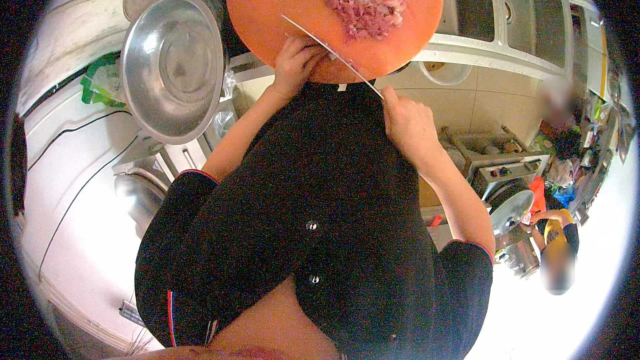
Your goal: The person uses a cleaver to repeatedly chop raw meat on an orange cutting board. The person holds the meat with the left hand and slices it into smaller pieces with the right hand, accumulating a pile of minced meat on the board.
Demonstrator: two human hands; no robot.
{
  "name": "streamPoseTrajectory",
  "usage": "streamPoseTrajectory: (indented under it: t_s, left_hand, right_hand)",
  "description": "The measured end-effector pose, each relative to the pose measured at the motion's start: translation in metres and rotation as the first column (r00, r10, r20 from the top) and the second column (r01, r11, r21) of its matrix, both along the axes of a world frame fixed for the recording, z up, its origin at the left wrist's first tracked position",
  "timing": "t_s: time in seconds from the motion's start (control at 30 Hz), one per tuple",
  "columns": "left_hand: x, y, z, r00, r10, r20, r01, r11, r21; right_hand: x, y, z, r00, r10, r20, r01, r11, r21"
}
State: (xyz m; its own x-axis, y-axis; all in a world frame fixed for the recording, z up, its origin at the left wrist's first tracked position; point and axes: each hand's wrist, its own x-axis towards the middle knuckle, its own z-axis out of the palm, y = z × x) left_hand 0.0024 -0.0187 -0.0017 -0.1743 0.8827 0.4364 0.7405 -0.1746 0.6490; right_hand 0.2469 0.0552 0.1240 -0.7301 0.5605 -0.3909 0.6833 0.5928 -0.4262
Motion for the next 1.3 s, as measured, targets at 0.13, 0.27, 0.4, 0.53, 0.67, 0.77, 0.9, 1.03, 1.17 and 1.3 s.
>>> streamPoseTrajectory:
  t_s: [0.13,0.27,0.4,0.53,0.67,0.77,0.9,1.03,1.17,1.3]
  left_hand:
    - [0.000,0.000,-0.005,0.999,-0.006,-0.036,0.006,1.000,0.008]
    - [0.000,-0.004,-0.032,0.999,0.010,-0.042,-0.010,1.000,0.013]
    - [0.000,-0.007,-0.025,0.998,0.063,-0.011,-0.064,0.996,-0.067]
    - [0.003,-0.002,-0.010,1.000,0.009,-0.019,-0.010,0.997,-0.076]
    - [0.003,0.000,-0.009,0.999,-0.033,-0.031,0.031,0.997,-0.071]
    - [0.003,0.000,-0.012,1.000,-0.014,-0.023,0.013,0.998,-0.059]
    - [0.005,-0.001,-0.013,0.998,-0.021,-0.059,0.016,0.997,-0.073]
    - [0.005,0.002,-0.015,0.999,-0.023,-0.036,0.022,1.000,-0.019]
    - [0.004,-0.002,-0.014,1.000,-0.016,-0.011,0.016,0.999,-0.032]
    - [0.003,0.000,-0.014,1.000,-0.011,-0.023,0.011,1.000,0.008]
  right_hand:
    - [-0.011,-0.002,-0.014,0.994,-0.015,0.109,0.019,0.999,-0.031]
    - [-0.043,0.005,-0.032,0.998,-0.011,-0.069,0.011,1.000,-0.012]
    - [-0.020,0.006,-0.013,0.999,0.005,0.033,-0.002,0.994,-0.113]
    - [-0.009,0.007,-0.002,0.999,-0.021,0.043,0.029,0.982,-0.188]
    - [-0.047,0.012,-0.037,0.989,0.004,-0.147,-0.015,0.997,-0.071]
    - [-0.041,0.010,-0.036,0.996,-0.004,-0.091,-0.006,0.994,-0.106]
    - [0.001,0.003,-0.011,0.995,-0.031,0.099,0.049,0.982,-0.185]
    - [-0.021,0.002,-0.024,0.997,-0.050,-0.063,0.042,0.991,-0.126]
    - [-0.047,0.018,-0.038,0.992,-0.036,-0.122,0.030,0.998,-0.054]
    - [-0.044,0.028,-0.032,0.985,-0.171,-0.028,0.162,0.968,-0.191]
